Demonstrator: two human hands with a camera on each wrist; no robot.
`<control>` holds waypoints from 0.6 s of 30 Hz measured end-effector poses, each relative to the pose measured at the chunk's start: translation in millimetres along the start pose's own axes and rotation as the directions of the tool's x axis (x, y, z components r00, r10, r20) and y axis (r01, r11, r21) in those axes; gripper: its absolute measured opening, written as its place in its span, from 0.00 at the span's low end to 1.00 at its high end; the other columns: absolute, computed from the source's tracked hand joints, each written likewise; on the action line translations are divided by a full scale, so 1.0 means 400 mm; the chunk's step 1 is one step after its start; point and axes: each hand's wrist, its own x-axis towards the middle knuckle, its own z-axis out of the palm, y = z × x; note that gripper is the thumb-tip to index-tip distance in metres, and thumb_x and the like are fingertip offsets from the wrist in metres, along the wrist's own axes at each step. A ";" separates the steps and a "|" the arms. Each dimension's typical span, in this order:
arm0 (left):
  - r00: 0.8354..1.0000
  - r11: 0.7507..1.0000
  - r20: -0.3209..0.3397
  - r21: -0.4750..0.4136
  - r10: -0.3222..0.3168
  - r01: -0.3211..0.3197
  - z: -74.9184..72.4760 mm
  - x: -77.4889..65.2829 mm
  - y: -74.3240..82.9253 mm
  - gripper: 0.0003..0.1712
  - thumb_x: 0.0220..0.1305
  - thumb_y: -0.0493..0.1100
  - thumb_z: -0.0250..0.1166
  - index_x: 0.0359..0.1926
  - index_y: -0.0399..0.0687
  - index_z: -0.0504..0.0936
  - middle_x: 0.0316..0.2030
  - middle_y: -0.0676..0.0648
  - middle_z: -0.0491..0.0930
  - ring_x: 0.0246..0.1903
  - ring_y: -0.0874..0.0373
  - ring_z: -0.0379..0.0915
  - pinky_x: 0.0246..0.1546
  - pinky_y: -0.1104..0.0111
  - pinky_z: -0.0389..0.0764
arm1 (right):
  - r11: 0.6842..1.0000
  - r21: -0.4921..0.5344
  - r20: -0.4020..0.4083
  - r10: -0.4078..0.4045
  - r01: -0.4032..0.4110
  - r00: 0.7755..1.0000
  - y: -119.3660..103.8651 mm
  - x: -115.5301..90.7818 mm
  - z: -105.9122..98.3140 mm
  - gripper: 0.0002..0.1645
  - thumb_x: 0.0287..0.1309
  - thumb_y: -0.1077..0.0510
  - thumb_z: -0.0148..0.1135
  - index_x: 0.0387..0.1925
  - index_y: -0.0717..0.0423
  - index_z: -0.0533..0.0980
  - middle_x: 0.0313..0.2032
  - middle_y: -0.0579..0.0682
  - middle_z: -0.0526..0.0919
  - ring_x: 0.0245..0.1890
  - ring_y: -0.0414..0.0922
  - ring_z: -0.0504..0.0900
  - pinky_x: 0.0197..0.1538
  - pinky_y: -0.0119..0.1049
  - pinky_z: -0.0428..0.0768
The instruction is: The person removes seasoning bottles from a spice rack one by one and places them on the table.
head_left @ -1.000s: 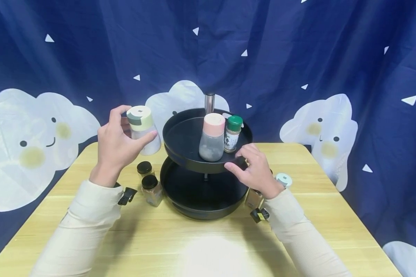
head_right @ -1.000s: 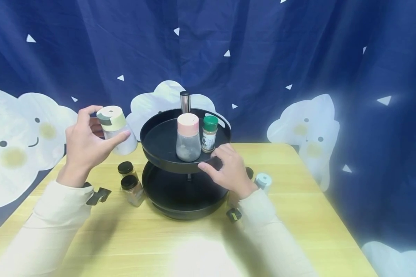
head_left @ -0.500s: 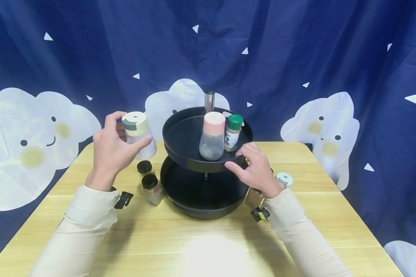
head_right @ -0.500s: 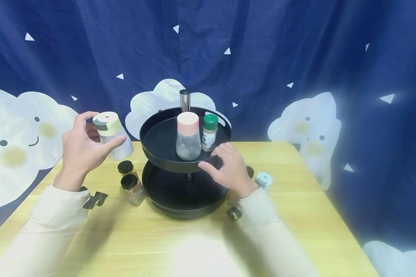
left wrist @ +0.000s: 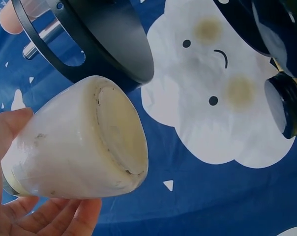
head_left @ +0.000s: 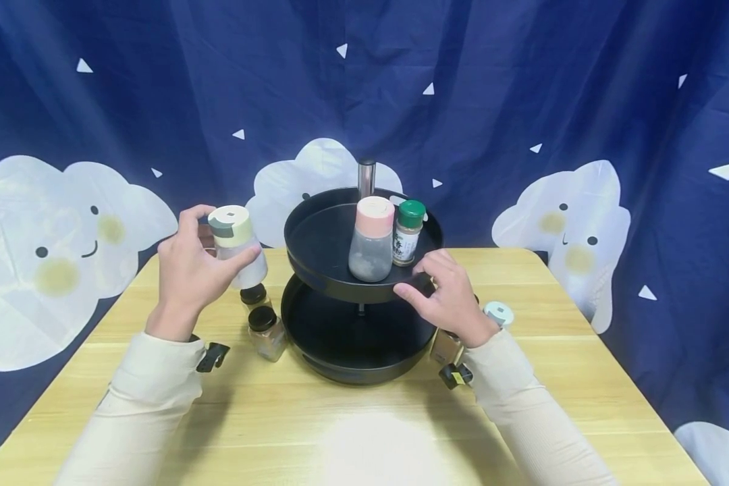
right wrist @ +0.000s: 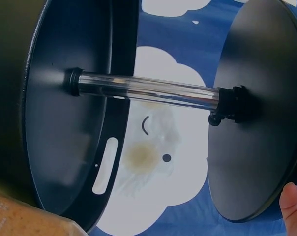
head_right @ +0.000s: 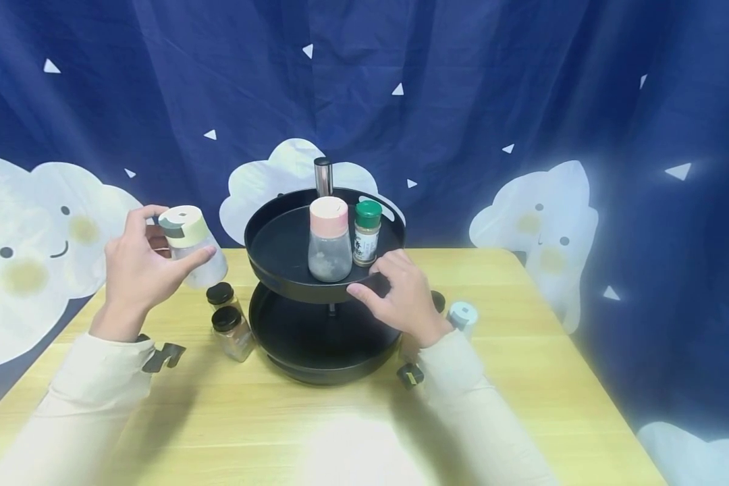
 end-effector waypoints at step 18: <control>0.999 0.999 0.006 0.013 -0.038 0.038 0.001 -0.024 -0.049 0.42 0.41 0.51 0.76 0.55 0.40 0.67 0.37 0.33 0.82 0.36 0.38 0.80 0.37 0.51 0.76 | 1.000 0.014 -0.003 -0.022 0.022 1.000 0.001 0.001 0.000 0.21 0.44 0.49 0.71 0.20 0.61 0.71 0.18 0.52 0.73 0.26 0.47 0.68 0.26 0.42 0.67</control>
